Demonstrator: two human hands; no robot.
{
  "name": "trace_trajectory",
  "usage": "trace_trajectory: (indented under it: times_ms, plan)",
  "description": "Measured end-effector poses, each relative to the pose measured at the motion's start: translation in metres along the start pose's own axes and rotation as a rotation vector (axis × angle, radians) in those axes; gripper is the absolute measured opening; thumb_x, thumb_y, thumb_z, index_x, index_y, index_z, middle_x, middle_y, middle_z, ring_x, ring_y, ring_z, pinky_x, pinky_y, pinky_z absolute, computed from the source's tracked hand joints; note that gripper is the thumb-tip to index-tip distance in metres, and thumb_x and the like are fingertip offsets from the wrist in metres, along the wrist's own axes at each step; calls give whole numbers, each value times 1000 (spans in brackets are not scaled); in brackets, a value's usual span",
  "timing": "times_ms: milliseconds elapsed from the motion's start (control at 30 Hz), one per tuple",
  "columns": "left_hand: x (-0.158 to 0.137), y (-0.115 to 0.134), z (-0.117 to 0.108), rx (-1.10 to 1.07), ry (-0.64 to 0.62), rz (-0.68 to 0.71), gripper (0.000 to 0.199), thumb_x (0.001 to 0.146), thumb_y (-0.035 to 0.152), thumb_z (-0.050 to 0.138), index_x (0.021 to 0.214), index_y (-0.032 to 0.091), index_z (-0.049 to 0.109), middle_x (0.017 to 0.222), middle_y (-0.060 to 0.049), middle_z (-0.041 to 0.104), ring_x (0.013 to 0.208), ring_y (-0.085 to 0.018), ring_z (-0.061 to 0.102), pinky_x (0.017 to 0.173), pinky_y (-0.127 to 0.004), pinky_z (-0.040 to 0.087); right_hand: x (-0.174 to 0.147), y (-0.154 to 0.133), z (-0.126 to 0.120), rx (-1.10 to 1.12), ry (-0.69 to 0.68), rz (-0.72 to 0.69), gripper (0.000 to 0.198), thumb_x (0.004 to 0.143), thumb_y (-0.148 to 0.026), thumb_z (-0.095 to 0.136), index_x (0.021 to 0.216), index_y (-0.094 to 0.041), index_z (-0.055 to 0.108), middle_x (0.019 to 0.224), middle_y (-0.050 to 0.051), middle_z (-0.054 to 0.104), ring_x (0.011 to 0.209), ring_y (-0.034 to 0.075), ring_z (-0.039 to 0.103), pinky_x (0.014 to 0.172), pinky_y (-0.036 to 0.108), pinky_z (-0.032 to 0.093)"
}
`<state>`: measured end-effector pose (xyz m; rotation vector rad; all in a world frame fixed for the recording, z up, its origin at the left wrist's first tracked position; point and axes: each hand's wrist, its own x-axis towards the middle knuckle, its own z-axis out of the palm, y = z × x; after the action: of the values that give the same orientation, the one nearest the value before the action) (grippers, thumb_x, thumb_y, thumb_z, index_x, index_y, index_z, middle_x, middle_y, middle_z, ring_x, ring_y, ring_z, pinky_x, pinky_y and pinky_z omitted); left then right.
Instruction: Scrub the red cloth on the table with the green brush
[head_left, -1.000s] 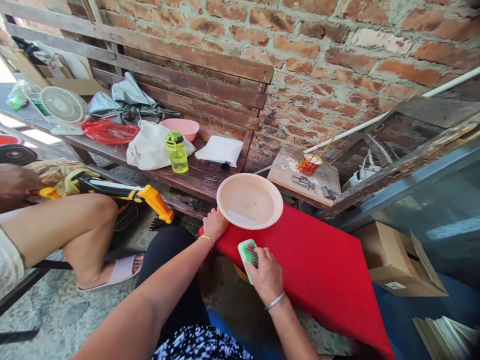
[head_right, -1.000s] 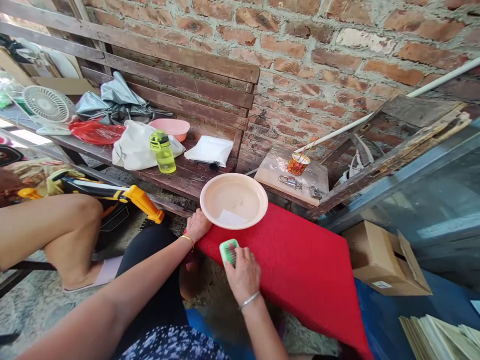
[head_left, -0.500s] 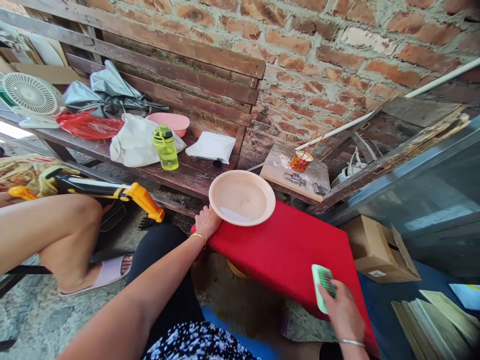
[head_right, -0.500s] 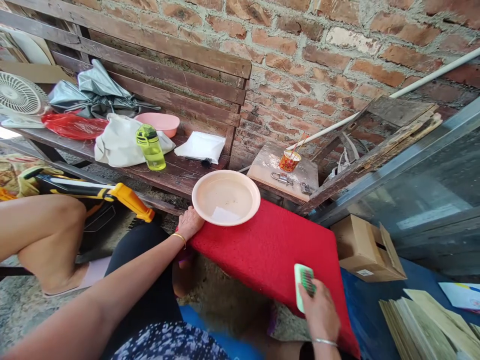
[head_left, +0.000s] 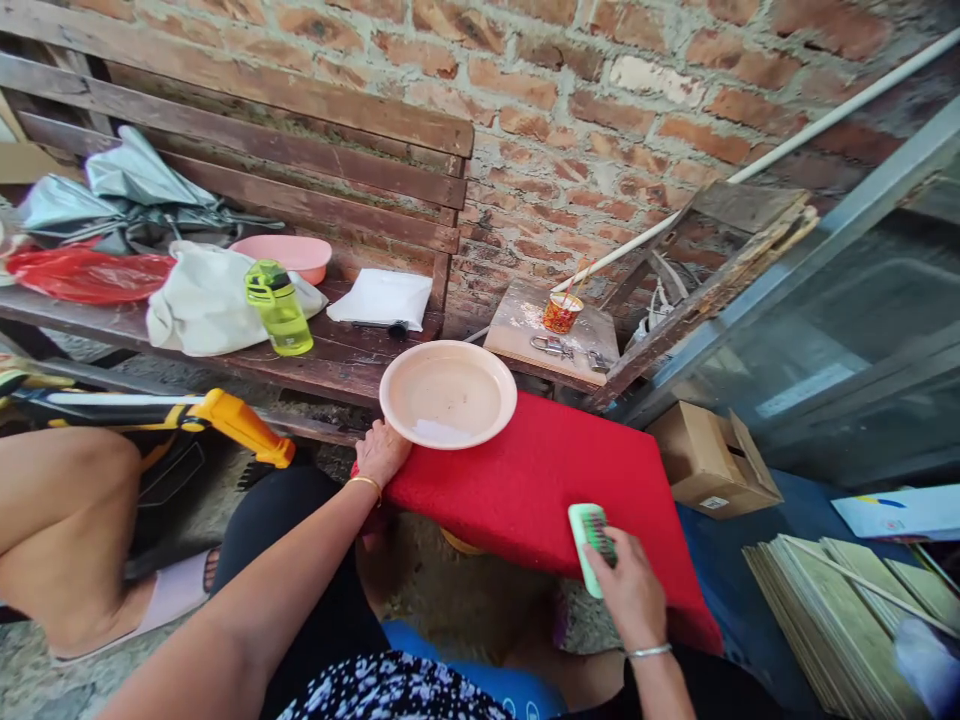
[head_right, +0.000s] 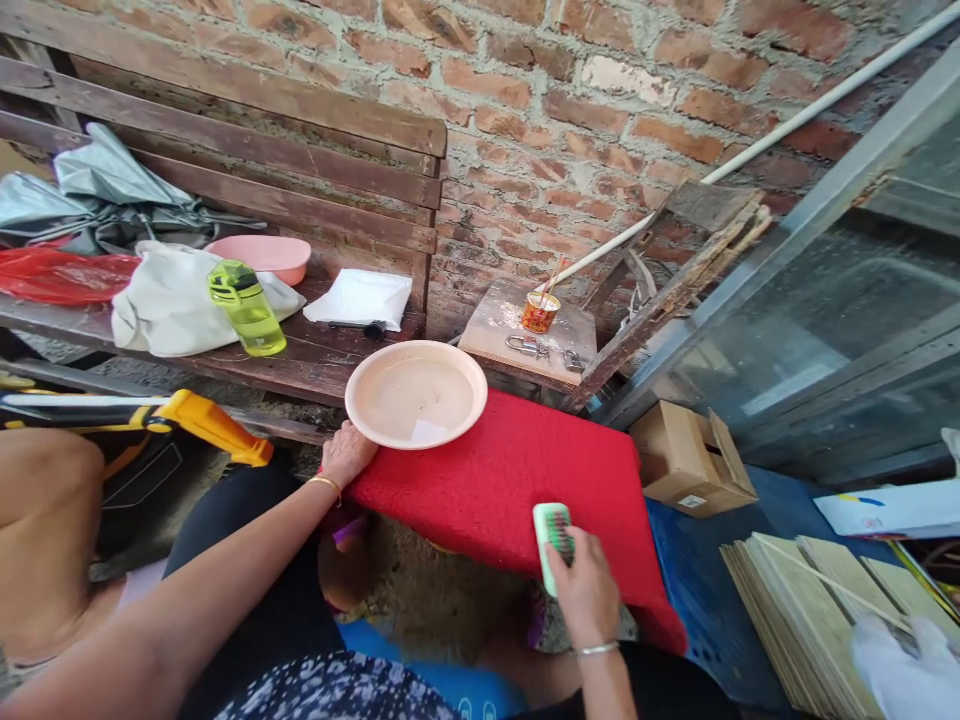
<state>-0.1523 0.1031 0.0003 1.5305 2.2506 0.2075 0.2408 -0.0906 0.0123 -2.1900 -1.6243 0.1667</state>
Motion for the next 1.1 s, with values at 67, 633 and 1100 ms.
trace_trajectory:
  times_ms: [67, 633, 1100]
  plan:
    - [0, 0, 0, 7, 0, 4, 54, 96, 40, 30, 137, 12, 50, 131, -23, 54, 122, -38, 54, 99, -52, 42, 0, -21, 13, -26, -43, -102, 40, 87, -54, 47, 108, -23, 62, 106, 9, 68, 100, 25, 65, 78, 34, 50]
    - [0, 1, -3, 65, -1, 1, 57, 95, 43, 31, 140, 13, 49, 134, -24, 55, 122, -37, 56, 99, -50, 45, -2, 71, -21, -47, 267, 321, 65, 83, -71, 39, 112, -18, 64, 101, 14, 62, 98, 30, 60, 83, 42, 48]
    - [-3, 4, -4, 32, 11, -7, 53, 96, 40, 31, 137, 12, 50, 131, -22, 56, 122, -35, 56, 99, -49, 42, 11, -64, 60, -169, 71, -389, 49, 92, -48, 53, 137, -29, 57, 134, 14, 55, 118, 31, 52, 94, 45, 42]
